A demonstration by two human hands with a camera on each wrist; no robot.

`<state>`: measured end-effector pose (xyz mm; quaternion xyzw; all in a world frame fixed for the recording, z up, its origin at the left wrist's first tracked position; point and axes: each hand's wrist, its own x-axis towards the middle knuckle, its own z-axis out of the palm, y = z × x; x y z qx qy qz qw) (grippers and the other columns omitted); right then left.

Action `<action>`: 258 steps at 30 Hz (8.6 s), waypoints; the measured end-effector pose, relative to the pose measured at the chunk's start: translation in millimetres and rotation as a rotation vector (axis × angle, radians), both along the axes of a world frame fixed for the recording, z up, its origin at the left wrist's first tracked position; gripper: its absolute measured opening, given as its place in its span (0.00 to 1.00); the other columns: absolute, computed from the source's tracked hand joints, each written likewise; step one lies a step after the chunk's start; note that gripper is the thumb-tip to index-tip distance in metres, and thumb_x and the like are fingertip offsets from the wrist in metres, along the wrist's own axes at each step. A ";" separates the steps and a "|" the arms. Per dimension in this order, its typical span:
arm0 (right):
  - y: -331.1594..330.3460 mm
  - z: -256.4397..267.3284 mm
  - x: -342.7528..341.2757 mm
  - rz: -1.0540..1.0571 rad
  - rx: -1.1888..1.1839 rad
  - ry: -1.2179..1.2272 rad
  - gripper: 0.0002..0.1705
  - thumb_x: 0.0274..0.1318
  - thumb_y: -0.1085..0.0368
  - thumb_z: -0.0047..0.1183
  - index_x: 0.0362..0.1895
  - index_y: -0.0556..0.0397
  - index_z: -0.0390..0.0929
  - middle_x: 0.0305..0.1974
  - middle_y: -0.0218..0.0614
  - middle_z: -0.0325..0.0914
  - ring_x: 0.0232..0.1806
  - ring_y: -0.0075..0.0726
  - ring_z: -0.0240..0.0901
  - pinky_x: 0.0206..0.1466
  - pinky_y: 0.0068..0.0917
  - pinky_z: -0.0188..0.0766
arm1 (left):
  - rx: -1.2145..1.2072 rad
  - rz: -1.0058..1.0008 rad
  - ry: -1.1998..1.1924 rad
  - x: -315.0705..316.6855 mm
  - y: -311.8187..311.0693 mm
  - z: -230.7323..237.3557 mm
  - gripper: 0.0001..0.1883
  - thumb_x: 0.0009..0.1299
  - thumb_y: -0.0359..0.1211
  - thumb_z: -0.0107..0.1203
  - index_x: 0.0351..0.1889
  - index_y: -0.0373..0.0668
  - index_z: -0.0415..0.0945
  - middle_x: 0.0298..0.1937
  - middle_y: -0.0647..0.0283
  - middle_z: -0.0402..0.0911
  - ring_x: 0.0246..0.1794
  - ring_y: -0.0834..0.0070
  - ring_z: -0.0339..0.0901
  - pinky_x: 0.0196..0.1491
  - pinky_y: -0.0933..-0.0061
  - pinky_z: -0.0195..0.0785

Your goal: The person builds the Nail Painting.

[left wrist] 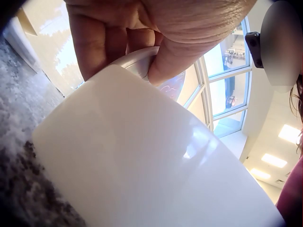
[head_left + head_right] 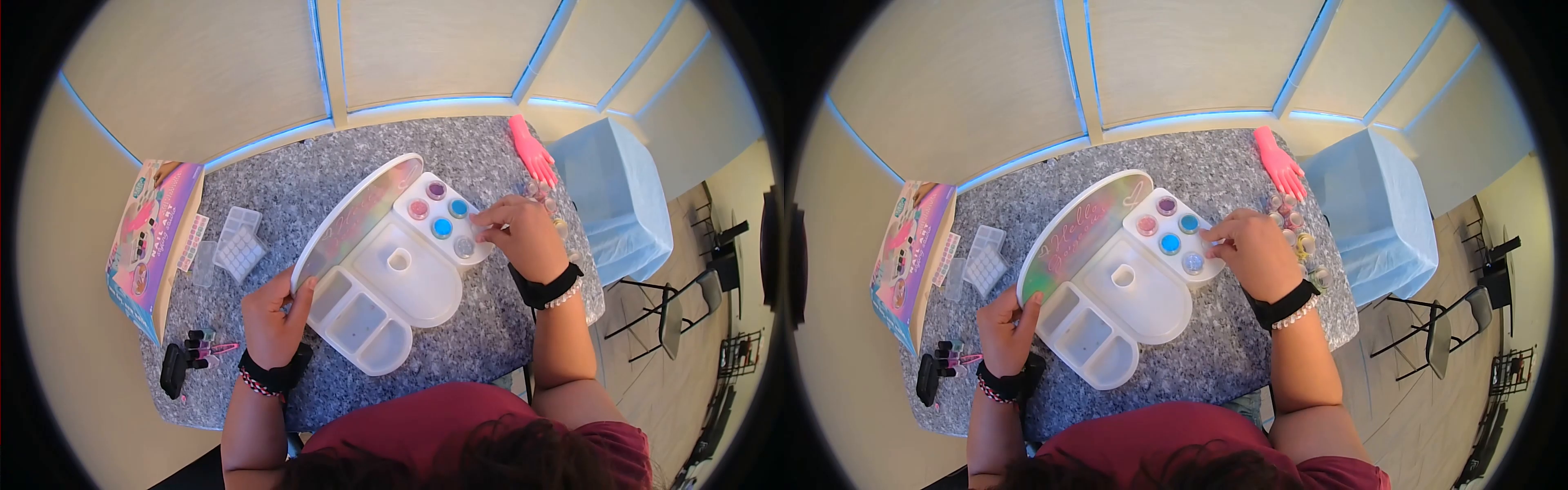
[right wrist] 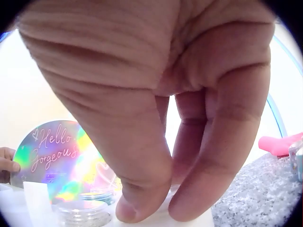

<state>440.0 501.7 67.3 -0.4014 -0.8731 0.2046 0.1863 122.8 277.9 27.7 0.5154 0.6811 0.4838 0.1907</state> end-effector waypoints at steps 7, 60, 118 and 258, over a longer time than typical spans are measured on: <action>0.8 -1.9 2.0 -0.009 -0.033 0.043 0.19 0.51 0.76 0.76 0.50 0.52 0.95 0.41 0.41 0.88 0.38 0.39 0.86 0.44 0.32 0.81 | 0.003 -0.004 -0.003 0.3 0.0 1.2 0.11 0.82 0.26 0.62 0.57 0.30 0.87 0.38 0.66 0.90 0.36 0.90 0.79 0.37 0.81 0.72; 28.2 -36.3 18.0 0.106 -0.324 0.383 0.20 0.54 0.71 0.80 0.52 0.49 0.95 0.51 0.31 0.85 0.43 0.24 0.79 0.46 0.24 0.77 | -0.054 0.004 0.045 -14.9 0.1 -8.6 0.11 0.81 0.28 0.63 0.56 0.32 0.88 0.33 0.62 0.89 0.29 0.86 0.75 0.34 0.76 0.69; -21.5 -24.3 4.7 0.113 -0.347 0.248 0.19 0.48 0.70 0.83 0.41 0.57 0.85 0.37 0.31 0.85 0.37 0.25 0.84 0.41 0.25 0.80 | 0.013 0.453 0.759 31.4 -46.6 33.4 0.08 0.76 0.31 0.68 0.50 0.53 0.91 0.51 0.73 0.94 0.69 0.63 0.84 0.82 0.42 0.48; -9.1 -20.6 22.5 -0.002 -0.661 0.551 0.08 0.77 0.65 0.64 0.44 0.58 0.85 0.42 0.32 0.86 0.37 0.24 0.82 0.43 0.24 0.84 | -0.580 0.969 0.878 -47.6 -106.3 30.1 0.15 0.71 0.48 0.74 0.52 0.58 0.91 0.52 0.74 0.93 0.58 0.70 0.87 0.84 0.36 0.42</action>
